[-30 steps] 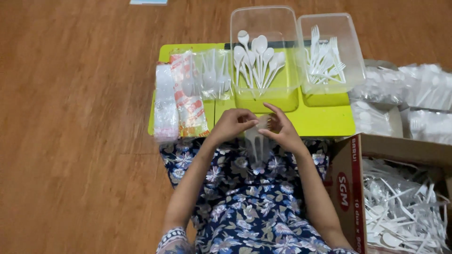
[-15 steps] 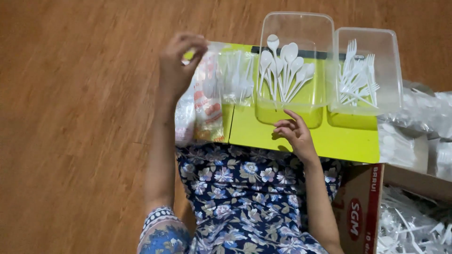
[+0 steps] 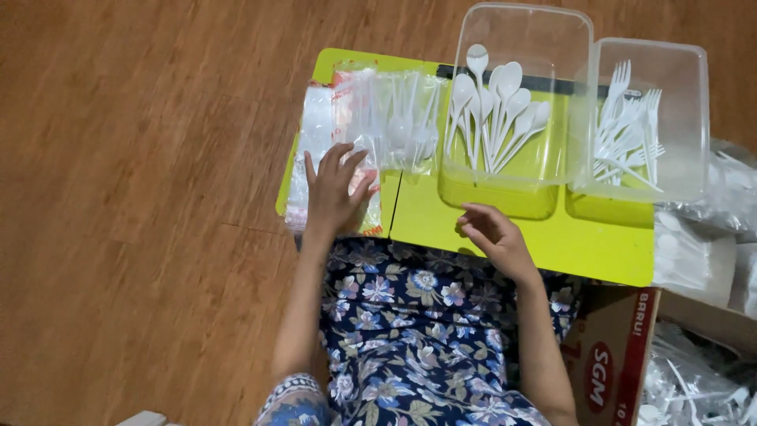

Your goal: Individually wrapping plastic spoons and forks into small plastic bags at a small table.

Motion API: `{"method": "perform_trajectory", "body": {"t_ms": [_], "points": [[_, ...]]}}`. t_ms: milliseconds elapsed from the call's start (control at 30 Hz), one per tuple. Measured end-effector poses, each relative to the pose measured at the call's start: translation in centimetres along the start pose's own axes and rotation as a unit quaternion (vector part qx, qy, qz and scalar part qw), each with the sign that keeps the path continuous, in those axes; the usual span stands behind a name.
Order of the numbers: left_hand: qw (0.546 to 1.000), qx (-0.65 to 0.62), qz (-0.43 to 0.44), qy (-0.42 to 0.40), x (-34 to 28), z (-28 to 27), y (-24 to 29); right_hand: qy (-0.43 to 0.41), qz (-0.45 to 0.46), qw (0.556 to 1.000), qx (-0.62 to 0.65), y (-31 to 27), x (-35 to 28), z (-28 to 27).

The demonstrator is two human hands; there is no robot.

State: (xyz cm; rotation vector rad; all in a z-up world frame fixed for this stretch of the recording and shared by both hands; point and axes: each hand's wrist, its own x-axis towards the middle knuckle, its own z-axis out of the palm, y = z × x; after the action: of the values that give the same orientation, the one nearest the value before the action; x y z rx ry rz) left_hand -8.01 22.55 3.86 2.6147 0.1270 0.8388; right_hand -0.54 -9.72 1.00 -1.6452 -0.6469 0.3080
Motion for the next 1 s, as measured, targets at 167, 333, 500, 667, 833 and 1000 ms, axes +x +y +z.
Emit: {"method": "perform_trajectory", "body": {"t_ms": [167,333,500,667,833,1000], "points": [[0.991,-0.015,-0.024,0.128,-6.1,-1.9,1.1,-0.072,-0.024,0.980,-0.185,-1.7,1.0,1.9],[0.993,-0.010,-0.013,0.116,-12.3,-1.1,1.9,-0.119,-0.087,0.961,-0.234,-1.6,3.2,6.3],[0.990,0.050,-0.044,0.122,-13.4,1.3,2.1,-0.034,-0.198,0.938,-0.284,-1.4,4.5,12.3],[0.985,0.128,-0.081,0.084,-11.4,1.7,2.8,0.011,-0.227,0.929,-0.291,1.0,5.1,14.1],[0.978,0.167,-0.124,0.030,-11.3,3.2,2.3,-0.004,-0.239,0.937,-0.256,0.5,5.1,13.8],[0.963,0.199,-0.087,0.157,-11.8,3.2,2.9,-0.016,-0.213,0.959,-0.188,-0.9,4.8,13.9]]}}
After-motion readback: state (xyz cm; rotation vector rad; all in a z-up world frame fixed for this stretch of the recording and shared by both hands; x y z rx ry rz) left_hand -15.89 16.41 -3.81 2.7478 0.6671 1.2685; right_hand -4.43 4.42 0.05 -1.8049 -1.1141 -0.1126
